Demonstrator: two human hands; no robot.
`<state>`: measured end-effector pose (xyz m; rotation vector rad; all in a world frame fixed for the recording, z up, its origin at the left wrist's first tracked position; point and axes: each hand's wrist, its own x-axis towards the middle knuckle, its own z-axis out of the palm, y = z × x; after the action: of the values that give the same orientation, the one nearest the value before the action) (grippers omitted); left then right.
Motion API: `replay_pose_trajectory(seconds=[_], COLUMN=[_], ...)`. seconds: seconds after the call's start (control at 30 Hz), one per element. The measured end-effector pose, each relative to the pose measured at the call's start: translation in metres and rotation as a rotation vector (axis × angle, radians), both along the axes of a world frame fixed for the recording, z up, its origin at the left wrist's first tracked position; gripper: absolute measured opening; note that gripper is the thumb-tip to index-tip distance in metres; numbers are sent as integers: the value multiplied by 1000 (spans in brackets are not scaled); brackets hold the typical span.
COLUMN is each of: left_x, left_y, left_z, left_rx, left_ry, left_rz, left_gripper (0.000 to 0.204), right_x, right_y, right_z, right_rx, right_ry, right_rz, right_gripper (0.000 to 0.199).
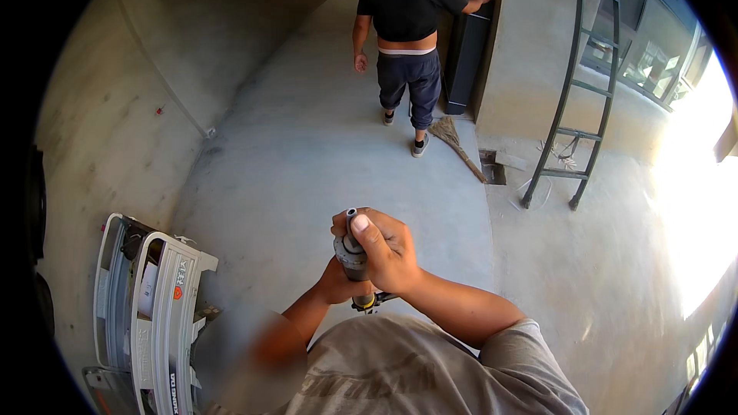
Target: The person walks to a utility vehicle, retrieves a sealant gun and a new sealant tube, and assembles them. They then use a utility knife to cut the tip of the sealant tube nozzle.
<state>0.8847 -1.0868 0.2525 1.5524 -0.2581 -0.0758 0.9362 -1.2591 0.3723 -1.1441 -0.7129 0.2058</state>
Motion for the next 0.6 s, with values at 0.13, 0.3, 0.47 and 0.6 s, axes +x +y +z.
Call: replay_pose_trajectory(seconds=[0.13, 0.3, 0.47, 0.6], left_x=[-62, -149, -228, -282], left_y=[61, 143, 247, 302], left_z=[-4, -6, -31, -22], left_rx=[-32, 15, 179, 167], left_ry=[-31, -169, -260, -239], left_rz=[70, 150, 176, 356], left_gripper=[42, 68, 82, 81], right_x=[-44, -98, -167, -207], right_y=[65, 163, 259, 342], right_z=[2, -32, -38, -40], right_rx=[-56, 254, 107, 95], right_ry=[56, -474, -335, -436], right_rz=[137, 421, 626, 626], right_gripper=[57, 66, 67, 57])
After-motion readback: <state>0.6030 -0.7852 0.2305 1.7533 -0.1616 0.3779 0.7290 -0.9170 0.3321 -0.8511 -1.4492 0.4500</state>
